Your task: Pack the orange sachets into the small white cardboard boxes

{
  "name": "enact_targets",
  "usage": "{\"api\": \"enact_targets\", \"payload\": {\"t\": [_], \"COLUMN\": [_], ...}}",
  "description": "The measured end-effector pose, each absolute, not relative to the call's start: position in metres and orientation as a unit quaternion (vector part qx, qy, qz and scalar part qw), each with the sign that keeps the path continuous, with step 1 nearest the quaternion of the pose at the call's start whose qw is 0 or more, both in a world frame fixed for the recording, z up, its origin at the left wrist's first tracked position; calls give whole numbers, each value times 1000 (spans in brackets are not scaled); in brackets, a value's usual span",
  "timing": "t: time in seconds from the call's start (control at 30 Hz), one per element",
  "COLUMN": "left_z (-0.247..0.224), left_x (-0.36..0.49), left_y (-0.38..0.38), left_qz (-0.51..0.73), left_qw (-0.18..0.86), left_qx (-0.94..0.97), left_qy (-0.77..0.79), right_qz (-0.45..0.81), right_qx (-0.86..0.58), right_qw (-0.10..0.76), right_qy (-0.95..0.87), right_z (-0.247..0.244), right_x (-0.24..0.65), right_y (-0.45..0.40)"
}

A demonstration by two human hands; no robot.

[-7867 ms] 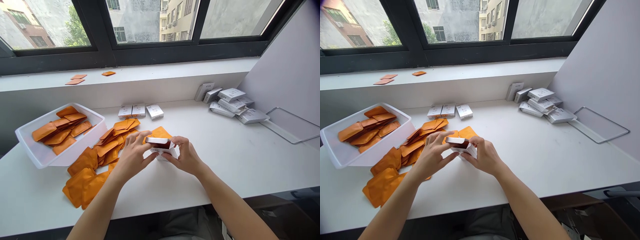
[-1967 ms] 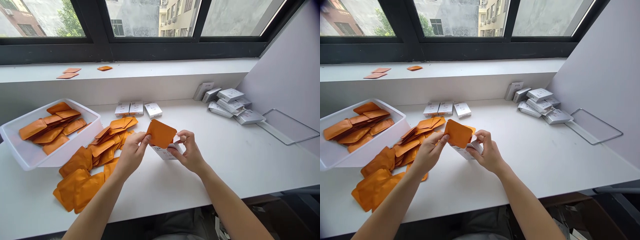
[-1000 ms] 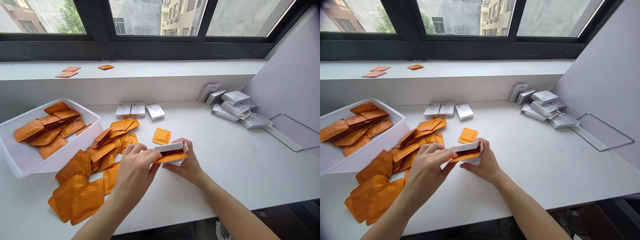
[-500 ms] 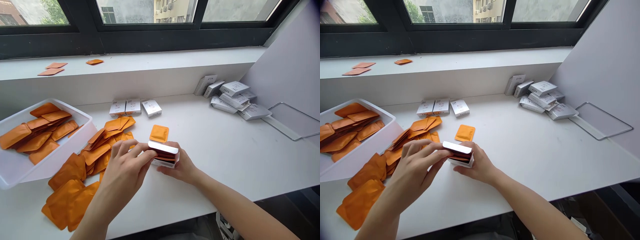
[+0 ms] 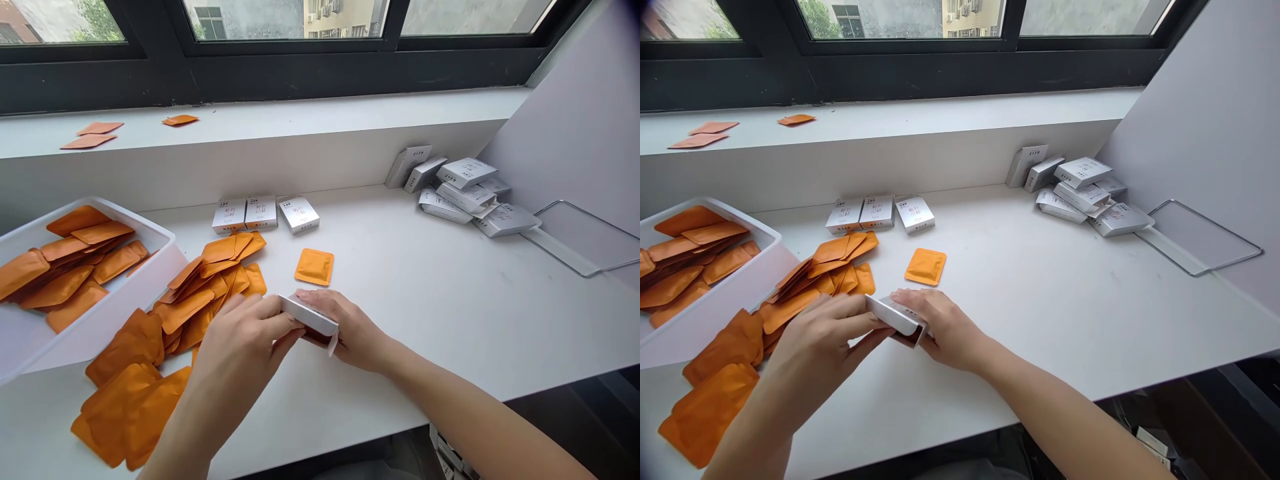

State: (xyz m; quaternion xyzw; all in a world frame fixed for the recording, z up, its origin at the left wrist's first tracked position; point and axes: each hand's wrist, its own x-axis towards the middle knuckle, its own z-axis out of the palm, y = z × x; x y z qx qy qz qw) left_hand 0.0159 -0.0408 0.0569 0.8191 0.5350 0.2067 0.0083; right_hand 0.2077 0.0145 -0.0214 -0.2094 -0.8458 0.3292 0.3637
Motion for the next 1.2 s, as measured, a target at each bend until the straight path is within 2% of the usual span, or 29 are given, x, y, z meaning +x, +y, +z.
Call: {"api": "enact_targets", "payload": {"t": [0.07, 0.23, 0.37, 0.6, 0.8, 0.9, 1.0, 1.1, 1.2], "left_z": [55, 46, 40, 42, 45, 47, 40, 26, 12], "left_x": [17, 29, 32, 14, 15, 11, 8, 14, 30], "left_y": [-44, -45, -38, -30, -30, -27, -15, 10, 39], "left_qz": [166, 152, 151, 221, 196, 289, 391, 287, 135], "left_qw": [40, -44, -65, 34, 110, 78, 42, 1, -6], "left_qx": [814, 791, 777, 796, 830, 796, 696, 699, 774], "left_qy": [556, 592, 608, 563, 511, 526, 601, 655, 619], "right_qz": [277, 254, 264, 308, 325, 298, 265, 251, 272], "right_qx": [-198, -226, -243, -244, -254, -286, -406, -487, -487], "right_qw": [361, 338, 330, 344, 326, 351, 445, 523, 515], "right_qy": [-868, -877, -873, -853, -851, -840, -753, -653, -651], "right_z": [-21, -19, -20, -14, -11, -6, -2, -1, -1], "right_x": [208, 209, 212, 215, 219, 230, 245, 253, 253], "right_y": [16, 18, 20, 23, 24, 31, 40, 45, 45]}}
